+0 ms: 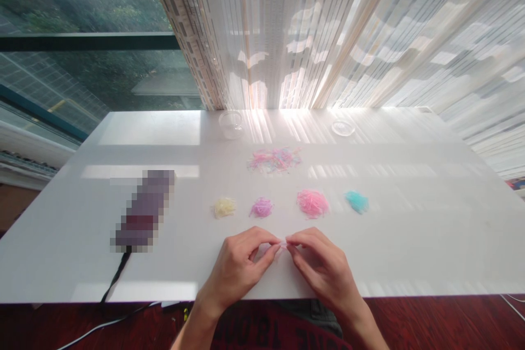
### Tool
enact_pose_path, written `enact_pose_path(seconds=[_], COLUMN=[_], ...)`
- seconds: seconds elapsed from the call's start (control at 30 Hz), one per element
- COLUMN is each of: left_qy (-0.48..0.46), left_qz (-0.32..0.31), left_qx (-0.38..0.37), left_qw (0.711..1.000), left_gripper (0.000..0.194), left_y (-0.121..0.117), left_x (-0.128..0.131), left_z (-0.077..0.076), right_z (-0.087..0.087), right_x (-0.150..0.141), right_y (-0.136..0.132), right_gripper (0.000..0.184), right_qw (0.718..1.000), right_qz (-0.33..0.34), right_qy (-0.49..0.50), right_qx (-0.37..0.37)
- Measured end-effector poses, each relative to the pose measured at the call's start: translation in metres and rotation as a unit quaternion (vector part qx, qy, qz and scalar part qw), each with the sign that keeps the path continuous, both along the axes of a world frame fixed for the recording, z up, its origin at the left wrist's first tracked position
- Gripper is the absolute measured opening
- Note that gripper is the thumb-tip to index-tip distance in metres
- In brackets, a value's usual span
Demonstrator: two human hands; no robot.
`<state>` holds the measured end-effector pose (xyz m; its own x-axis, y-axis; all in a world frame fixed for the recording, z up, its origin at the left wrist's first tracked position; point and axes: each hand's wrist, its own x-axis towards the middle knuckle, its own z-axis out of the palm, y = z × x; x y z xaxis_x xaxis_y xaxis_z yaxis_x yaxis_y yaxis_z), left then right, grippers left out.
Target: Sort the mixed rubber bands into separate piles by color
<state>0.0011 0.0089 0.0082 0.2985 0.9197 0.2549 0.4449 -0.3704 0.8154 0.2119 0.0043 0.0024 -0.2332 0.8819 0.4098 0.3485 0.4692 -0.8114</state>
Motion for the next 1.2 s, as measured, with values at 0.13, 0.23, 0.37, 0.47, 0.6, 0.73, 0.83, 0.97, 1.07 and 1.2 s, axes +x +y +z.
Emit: enact_pose_path(seconds=[0.13,0.23,0.37,0.47,0.6,0.73,0.83,0.97,1.07,1.2], left_qy=[0.001,0.003,0.003,0.003,0.002,0.003,0.003,0.004,0.003,0.004], left_qz=[0.001,0.000,-0.001,-0.001,0.000,0.000,-0.001,-0.001,-0.004,-0.009], left_qx=[-0.001,-0.006,-0.009,-0.011,-0.014,-0.012,-0.012,-0.011,-0.009,-0.011], left_qw=[1.000,1.000,1.000,1.000,1.000,1.000,1.000,1.000,1.000,1.000], left_gripper=[0.010,0.011,0.011,0.011,0.010,0.011,0.011,0.012,0.011,0.011], left_y=[0.0001,-0.0001,-0.0008,-0.0008,-0.0006,-0.0008,-0.0010,-0.0010,-0.0008,-0.0002], left_x=[0.0000,-0.0001,-0.0002,-0.0001,-0.0001,-0.0003,-0.0001,0.0004,0.0008,0.0017], left_z=[0.0000,0.0006,0.0017,0.0015,0.0007,0.0012,0.0016,0.0016,0.0015,0.0024], right_z=[-0.0010,-0.0015,-0.0019,-0.0022,-0.0026,-0.0021,-0.0004,0.0011,0.0004,-0.0001], right_x=[0.0002,-0.0001,-0.0004,-0.0002,0.0001,-0.0006,-0.0012,-0.0012,-0.0009,-0.0010], right_y=[0.0007,0.0008,0.0002,-0.0003,-0.0005,-0.0003,-0.0001,-0.0007,-0.0015,-0.0017], right_gripper=[0.024,0.024,0.021,0.018,0.017,0.017,0.016,0.014,0.019,0.014], right_qw=[1.000,1.000,1.000,1.000,1.000,1.000,1.000,1.000,1.000,0.999], right_qz=[0.009,0.013,0.007,0.002,0.002,-0.001,-0.003,0.001,-0.001,0.008], right_qy=[-0.006,-0.008,-0.008,-0.011,-0.015,-0.014,-0.013,-0.018,-0.021,-0.027], right_qx=[0.001,0.001,-0.002,-0.006,-0.007,-0.003,-0.004,-0.016,-0.015,-0.019])
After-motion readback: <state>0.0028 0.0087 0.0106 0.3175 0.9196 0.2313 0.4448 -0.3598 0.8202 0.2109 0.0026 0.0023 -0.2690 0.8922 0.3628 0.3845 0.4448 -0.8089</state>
